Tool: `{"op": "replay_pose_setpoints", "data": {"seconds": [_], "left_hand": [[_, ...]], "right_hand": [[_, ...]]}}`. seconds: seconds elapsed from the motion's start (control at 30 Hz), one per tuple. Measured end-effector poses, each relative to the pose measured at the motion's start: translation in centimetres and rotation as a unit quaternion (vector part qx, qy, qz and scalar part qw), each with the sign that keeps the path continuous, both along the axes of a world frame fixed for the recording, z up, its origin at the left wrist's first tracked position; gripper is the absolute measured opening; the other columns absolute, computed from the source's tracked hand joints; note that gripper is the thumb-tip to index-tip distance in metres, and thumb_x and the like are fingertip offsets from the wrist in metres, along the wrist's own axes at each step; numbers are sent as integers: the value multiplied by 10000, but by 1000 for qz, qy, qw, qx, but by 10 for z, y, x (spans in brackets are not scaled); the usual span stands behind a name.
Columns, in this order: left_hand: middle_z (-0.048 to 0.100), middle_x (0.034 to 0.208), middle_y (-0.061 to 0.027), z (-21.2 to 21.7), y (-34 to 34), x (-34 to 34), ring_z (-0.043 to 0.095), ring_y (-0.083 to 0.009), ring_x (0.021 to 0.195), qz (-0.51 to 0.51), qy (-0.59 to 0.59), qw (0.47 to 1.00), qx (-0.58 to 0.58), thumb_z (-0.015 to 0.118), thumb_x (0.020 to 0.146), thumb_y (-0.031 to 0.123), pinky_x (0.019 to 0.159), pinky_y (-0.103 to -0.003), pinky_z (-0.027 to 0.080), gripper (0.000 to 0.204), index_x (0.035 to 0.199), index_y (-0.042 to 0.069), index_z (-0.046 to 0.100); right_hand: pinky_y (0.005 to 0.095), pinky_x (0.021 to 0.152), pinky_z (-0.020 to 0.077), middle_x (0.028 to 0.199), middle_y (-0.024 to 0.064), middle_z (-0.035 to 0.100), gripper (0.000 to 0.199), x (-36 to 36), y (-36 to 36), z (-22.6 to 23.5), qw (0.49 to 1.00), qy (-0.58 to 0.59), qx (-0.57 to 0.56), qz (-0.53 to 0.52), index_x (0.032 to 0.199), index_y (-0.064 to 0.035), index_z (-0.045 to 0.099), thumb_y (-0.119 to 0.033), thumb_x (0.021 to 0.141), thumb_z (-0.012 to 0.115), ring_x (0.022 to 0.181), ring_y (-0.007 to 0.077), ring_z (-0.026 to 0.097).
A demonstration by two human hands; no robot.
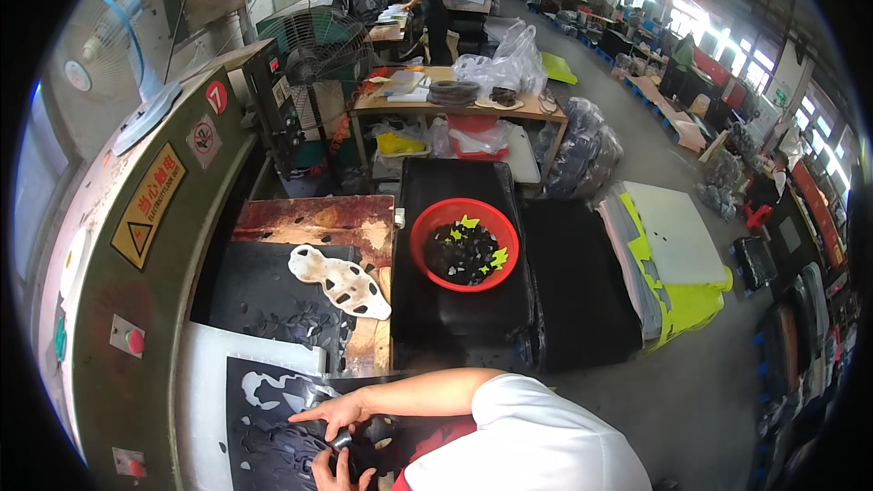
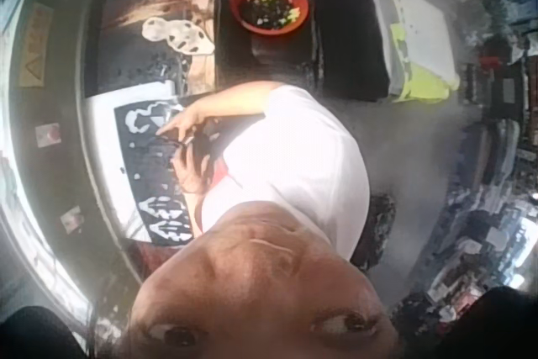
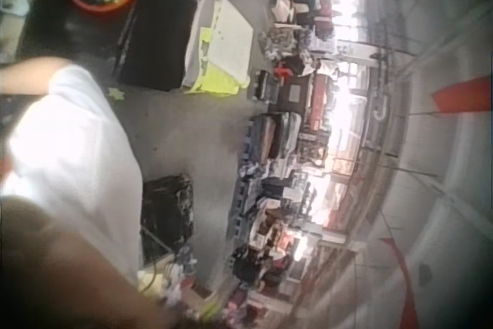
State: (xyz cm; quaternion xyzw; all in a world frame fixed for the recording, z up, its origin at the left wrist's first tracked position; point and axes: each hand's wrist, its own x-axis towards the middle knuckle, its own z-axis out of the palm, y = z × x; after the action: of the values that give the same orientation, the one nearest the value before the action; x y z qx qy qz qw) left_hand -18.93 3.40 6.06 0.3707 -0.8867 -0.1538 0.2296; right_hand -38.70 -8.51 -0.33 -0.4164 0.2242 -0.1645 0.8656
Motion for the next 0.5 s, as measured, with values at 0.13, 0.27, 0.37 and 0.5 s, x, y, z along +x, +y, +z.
{"op": "replay_pose_setpoints", "data": {"seconds": [0.13,0.27,0.37,0.5], "left_hand": [[604,842,-125,-25,-27,-3,578,-266,776,76,143,985,-64,487,930,-6,706,-365,476,132,882,-23,609],[622,951,-95,-35,-104,74,586,-188,825,457,342,820,48,470,1006,325,735,-326,499,359,974,17,651],[638,1129,-100,12,-175,202,610,-200,1000,452,588,670,34,601,950,422,905,-329,493,485,1175,-7,622],[643,1024,-45,124,-214,324,577,-124,790,431,572,698,-9,620,949,388,695,-236,485,470,1167,-28,643]], "right_hand": [[188,406,348,1195,93,615,950,-1,4,6,1000,0,-12,-28,1555,-295,174,90,771,546,622,35,547],[359,611,511,943,152,714,816,-4,14,13,908,158,-371,-110,1547,-189,171,-54,846,565,749,240,667],[486,808,506,993,217,679,781,-12,30,22,820,353,-445,-74,1513,-148,257,-194,838,648,906,399,655],[488,753,524,904,220,673,670,-21,43,37,767,414,-478,-107,1397,-84,411,-218,803,692,877,386,666]]}}
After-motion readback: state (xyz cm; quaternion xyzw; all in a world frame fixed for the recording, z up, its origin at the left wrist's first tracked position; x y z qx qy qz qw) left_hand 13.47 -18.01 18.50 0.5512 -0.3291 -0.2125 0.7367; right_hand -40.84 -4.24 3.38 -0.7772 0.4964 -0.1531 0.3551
